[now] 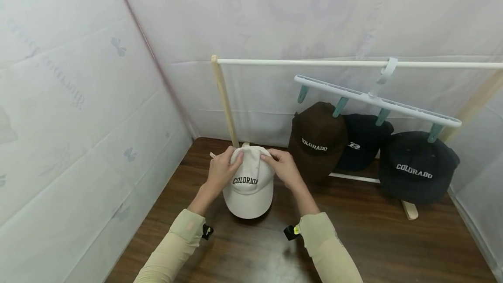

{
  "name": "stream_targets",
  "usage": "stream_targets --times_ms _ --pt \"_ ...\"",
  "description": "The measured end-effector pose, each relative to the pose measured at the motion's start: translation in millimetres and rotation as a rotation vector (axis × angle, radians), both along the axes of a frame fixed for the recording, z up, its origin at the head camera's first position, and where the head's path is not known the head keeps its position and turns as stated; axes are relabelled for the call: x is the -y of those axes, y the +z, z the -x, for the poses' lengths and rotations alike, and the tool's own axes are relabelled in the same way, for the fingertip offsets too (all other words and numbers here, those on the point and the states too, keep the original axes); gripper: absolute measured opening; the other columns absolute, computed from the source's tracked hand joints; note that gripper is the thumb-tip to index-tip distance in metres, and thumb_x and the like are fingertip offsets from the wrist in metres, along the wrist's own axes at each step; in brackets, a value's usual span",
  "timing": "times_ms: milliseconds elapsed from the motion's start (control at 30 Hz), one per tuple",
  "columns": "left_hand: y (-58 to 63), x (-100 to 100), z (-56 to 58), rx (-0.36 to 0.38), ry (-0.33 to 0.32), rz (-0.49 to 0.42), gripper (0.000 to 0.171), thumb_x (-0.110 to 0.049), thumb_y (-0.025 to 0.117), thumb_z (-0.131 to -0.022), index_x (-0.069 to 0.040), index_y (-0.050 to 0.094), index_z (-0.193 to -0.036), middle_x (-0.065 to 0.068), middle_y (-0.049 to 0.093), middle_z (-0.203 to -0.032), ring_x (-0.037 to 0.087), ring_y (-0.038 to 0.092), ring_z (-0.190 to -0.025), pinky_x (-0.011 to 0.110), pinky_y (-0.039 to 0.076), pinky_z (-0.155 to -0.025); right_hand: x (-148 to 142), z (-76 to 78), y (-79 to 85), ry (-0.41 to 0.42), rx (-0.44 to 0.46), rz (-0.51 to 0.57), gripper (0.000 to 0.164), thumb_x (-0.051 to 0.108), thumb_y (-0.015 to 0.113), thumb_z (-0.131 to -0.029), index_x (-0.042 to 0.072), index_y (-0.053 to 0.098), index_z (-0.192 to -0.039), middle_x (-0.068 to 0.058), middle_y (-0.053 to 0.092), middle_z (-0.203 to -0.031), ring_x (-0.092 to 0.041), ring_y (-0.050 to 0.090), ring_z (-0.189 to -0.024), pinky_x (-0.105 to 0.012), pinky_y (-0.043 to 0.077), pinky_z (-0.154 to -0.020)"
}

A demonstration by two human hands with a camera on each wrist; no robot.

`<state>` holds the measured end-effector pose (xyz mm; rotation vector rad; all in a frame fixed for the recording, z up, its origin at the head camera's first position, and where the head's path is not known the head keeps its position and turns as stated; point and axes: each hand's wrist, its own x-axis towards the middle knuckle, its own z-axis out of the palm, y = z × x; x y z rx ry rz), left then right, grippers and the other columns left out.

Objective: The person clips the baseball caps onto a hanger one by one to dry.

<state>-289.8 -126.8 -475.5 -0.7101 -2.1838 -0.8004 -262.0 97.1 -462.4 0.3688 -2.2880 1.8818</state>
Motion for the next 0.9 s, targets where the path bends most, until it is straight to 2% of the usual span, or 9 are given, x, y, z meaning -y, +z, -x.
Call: stream_targets --times_ms 200,500,733,900 --pt "1.7 -4.4 -2.0 0.008 -0.014 -0.019 0.014 -0.021 0.066 -0.099 -0.008 0.065 -0.095 0.006 0.067 -0.070 0.018 0.054 -0.053 0.039 0.044 -0.048 -2.3 -3.7 1.2 -0.001 0.010 0.032 0.026 0.023 0.073 -0.096 0.006 0.077 -0.115 -0.013 0.074 -0.112 -0.021 0.069 -0.090 -0.037 0.058 -0.076" --pt "6.6 -8.0 -1.1 -0.005 -0.051 -0.037 0.012 -0.019 0.068 -0.098 -0.007 0.067 -0.096 0.006 0.068 -0.072 0.015 0.054 -0.053 0.034 0.044 -0.048 -5.0 -8.2 7.7 -0.014 0.007 0.027 0.024 0.023 0.072 -0.097 0.006 0.077 -0.114 -0.011 0.075 -0.110 -0.018 0.069 -0.087 -0.032 0.057 -0.073" --pt "10.0 -9.3 -2.7 0.013 -0.065 -0.046 0.013 -0.020 0.067 -0.098 -0.007 0.067 -0.095 0.006 0.069 -0.072 0.017 0.056 -0.055 0.035 0.045 -0.049 -4.9 -15.3 19.2 -0.013 0.052 0.027 0.025 0.015 0.069 -0.099 -0.002 0.074 -0.116 -0.018 0.073 -0.112 -0.027 0.068 -0.090 -0.045 0.057 -0.080" --pt "10.5 -12.9 -2.6 0.010 -0.083 -0.065 0.012 -0.018 0.068 -0.097 -0.007 0.069 -0.095 0.007 0.071 -0.076 0.016 0.058 -0.057 0.035 0.047 -0.050 -8.2 -9.3 10.9 -0.016 0.045 0.041 0.026 0.017 0.070 -0.099 -0.001 0.074 -0.118 -0.017 0.074 -0.112 -0.020 0.067 -0.088 -0.039 0.057 -0.077"
